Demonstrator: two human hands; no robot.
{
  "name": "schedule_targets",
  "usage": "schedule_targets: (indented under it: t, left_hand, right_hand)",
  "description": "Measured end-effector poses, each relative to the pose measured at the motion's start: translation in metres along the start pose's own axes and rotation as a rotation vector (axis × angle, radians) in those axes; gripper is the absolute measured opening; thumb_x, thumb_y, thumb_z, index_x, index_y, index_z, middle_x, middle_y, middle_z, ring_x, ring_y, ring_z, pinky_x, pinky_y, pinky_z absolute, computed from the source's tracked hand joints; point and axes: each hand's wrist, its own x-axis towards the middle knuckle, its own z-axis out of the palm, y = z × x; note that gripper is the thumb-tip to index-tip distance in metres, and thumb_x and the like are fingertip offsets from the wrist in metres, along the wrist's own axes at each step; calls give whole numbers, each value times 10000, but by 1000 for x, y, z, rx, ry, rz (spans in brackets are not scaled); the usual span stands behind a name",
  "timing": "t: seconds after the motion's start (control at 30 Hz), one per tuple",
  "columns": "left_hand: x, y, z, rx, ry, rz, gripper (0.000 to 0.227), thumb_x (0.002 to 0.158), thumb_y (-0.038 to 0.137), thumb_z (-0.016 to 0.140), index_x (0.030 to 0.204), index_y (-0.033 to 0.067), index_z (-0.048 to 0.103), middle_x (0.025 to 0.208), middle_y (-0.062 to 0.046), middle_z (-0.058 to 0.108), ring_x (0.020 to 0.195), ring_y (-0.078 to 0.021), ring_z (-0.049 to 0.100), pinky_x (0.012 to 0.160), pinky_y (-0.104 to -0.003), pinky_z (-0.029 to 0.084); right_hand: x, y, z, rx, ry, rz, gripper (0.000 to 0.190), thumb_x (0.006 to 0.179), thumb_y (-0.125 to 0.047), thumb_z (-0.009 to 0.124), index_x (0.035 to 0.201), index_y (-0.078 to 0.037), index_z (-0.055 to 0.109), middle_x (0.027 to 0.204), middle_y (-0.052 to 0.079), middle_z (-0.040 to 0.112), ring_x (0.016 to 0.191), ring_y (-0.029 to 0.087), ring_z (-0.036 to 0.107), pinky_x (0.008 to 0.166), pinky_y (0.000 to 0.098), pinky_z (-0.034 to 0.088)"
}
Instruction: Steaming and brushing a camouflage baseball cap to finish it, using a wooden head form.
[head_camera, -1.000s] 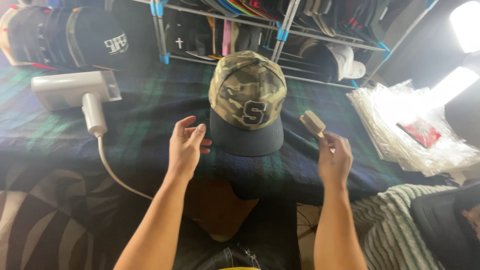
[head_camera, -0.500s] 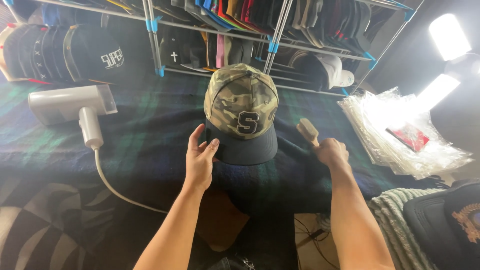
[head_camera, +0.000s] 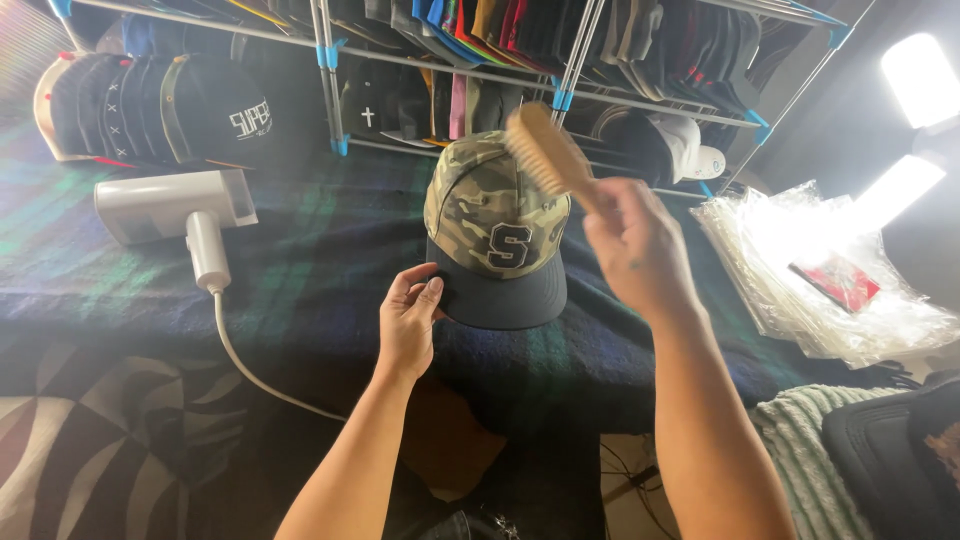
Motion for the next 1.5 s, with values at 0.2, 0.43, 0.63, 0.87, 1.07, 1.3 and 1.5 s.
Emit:
schedule_targets:
  t: [0.2, 0.43, 0.63, 0.87, 1.07, 1.3, 1.5]
  left_hand:
    - [4, -3, 0, -1, -24, 33, 226, 967, 12, 659, 1190, -18, 666, 759, -165, 663, 624, -280, 724, 563, -373, 646]
    - [-4, -3, -1, 43, -26, 41, 202, 980, 11, 641, 1176, -32, 666, 795, -184, 669, 606, -276, 706, 549, -368, 627]
    - [-7, -6, -6, 103, -24, 33, 194, 984, 12, 627, 1168, -31, 670, 783, -172, 663, 552, -248, 682, 511, -343, 612]
    - [3, -11, -11, 50, -13, 51, 193, 988, -4, 619, 1174, -38, 660, 789, -172, 653, 574, -261, 703, 529, -361, 622]
    - [-1, 2, -3, 70, -15, 55, 192, 987, 2, 622, 1170, -41, 662, 806, -206, 666, 581, -286, 707, 533, -378, 628]
    - [0, -2, -2, 68, -8, 48, 187, 981, -14, 613, 1157, -50, 665, 804, -178, 666, 592, -250, 700, 540, -359, 622]
    - [-2, -2, -2, 30, -13, 69, 190, 984, -7, 619, 1165, -45, 661, 807, -190, 661, 589, -269, 701, 531, -375, 631]
  right_hand:
    - [9, 86, 6, -343, 166, 98, 278, 1009, -109, 623, 1243, -19, 744, 1050, 195, 733, 977, 385, 709, 859, 513, 569]
    - [-5, 74, 29, -106, 107, -13, 250, 1022, -172, 643, 1198, -38, 759, 1073, 159, 749, 998, 374, 703, 887, 469, 551]
    - [-38, 66, 62, 209, 53, 502, 334, 1041, -321, 506, 1315, -219, 666, 1125, 112, 732, 658, 229, 675, 697, 428, 565]
    - [-57, 83, 99, 516, 190, 844, 330, 972, -223, 556, 1281, -227, 671, 975, 131, 691, 660, 254, 635, 504, 352, 518]
    - [-91, 56, 77, 266, 263, 365, 302, 1042, -201, 532, 1309, -80, 600, 1180, 218, 663, 1090, 402, 669, 889, 510, 549]
    - [-85, 86, 67, 71, 354, 249, 256, 1044, -94, 600, 1274, -56, 707, 1096, 205, 712, 1023, 425, 683, 871, 518, 547]
    - [21, 106, 51, -562, 103, 154, 197, 1043, -341, 620, 1051, -213, 770, 941, 13, 708, 928, 260, 715, 818, 460, 559]
